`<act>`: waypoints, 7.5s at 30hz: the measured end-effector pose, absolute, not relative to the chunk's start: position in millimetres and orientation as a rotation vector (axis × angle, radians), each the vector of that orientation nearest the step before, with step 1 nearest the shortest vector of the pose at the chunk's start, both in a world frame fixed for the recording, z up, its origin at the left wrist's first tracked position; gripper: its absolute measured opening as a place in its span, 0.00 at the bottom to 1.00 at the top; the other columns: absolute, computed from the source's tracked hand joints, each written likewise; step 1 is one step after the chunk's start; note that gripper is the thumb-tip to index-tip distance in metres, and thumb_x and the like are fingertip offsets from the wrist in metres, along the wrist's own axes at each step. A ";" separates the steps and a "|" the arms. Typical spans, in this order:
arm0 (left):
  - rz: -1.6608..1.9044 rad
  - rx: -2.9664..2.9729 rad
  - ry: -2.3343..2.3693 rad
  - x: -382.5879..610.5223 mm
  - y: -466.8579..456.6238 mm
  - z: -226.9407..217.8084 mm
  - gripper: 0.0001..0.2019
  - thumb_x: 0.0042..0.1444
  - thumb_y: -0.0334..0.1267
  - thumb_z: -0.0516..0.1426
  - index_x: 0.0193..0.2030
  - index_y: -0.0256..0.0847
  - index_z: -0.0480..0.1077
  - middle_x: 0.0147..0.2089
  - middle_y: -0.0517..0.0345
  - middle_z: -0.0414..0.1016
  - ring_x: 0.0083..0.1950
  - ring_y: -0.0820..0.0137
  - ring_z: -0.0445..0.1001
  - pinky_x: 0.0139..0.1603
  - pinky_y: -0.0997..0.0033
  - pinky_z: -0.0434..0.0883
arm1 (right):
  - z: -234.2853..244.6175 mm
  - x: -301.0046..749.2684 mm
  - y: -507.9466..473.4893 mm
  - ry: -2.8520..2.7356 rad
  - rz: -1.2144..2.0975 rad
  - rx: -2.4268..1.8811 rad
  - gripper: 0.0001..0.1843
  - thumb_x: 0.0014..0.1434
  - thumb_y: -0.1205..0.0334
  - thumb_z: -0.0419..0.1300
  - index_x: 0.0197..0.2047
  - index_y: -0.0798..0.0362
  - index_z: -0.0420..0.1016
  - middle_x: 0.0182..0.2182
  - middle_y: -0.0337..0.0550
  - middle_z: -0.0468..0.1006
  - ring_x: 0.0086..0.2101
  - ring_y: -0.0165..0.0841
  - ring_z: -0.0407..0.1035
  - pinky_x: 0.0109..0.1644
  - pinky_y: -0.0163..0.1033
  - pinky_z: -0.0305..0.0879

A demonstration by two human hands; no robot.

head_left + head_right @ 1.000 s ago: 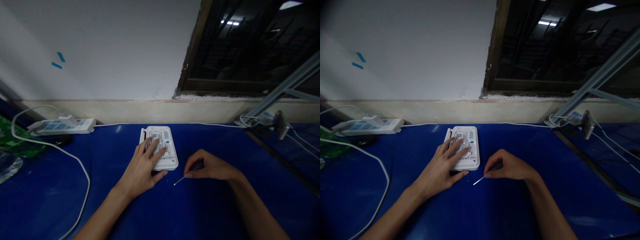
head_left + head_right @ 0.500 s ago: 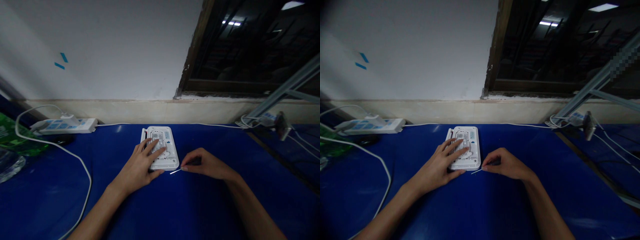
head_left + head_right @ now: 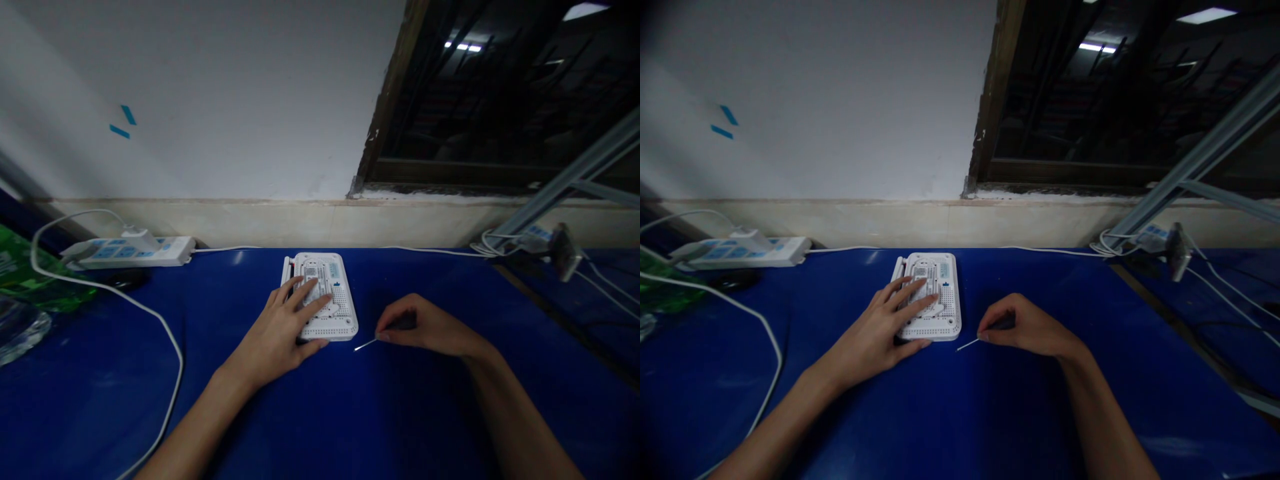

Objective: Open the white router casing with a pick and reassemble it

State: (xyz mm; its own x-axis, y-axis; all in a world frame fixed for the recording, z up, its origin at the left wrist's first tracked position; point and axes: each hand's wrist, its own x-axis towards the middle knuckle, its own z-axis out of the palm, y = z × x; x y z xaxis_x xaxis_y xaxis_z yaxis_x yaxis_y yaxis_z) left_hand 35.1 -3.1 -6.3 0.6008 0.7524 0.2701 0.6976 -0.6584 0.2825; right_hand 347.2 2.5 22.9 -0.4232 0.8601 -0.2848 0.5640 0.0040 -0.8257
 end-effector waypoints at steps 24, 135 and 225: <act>1.249 2.389 0.994 75.4 -20.1 -5.3 0.07 0.66 0.31 0.60 0.48 0.42 0.78 0.47 0.60 0.82 0.67 0.59 0.63 0.66 0.53 0.68 | 33.1 334.3 3.5 -1.780 1.261 -1.298 0.12 0.54 0.53 0.72 0.36 0.52 0.86 0.28 0.43 0.82 0.23 0.25 0.65 0.24 0.32 0.56; 0.581 2.597 1.163 16.2 7.3 -5.7 0.37 0.59 0.59 0.62 0.72 0.51 0.60 0.73 0.46 0.56 0.72 0.48 0.56 0.68 0.39 0.62 | 27.9 278.7 -14.1 -1.958 0.425 -0.839 0.25 0.69 0.70 0.56 0.65 0.41 0.70 0.54 0.43 0.80 0.53 0.36 0.74 0.56 0.48 0.73; 0.503 2.610 1.204 19.8 4.4 -0.2 0.37 0.61 0.60 0.60 0.73 0.52 0.58 0.74 0.47 0.54 0.72 0.47 0.56 0.68 0.40 0.63 | 30.3 284.4 -5.3 -1.884 0.302 -0.853 0.19 0.62 0.66 0.67 0.54 0.41 0.81 0.36 0.41 0.79 0.39 0.37 0.71 0.43 0.45 0.69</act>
State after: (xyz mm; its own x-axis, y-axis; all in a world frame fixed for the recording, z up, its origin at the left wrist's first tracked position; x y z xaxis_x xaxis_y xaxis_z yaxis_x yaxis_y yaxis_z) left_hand 19.8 4.4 -0.2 0.6052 0.7670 0.2130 0.6906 -0.6390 0.3389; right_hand 284.4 -5.3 30.3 -0.2472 0.6761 0.6941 0.4251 0.7194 -0.5494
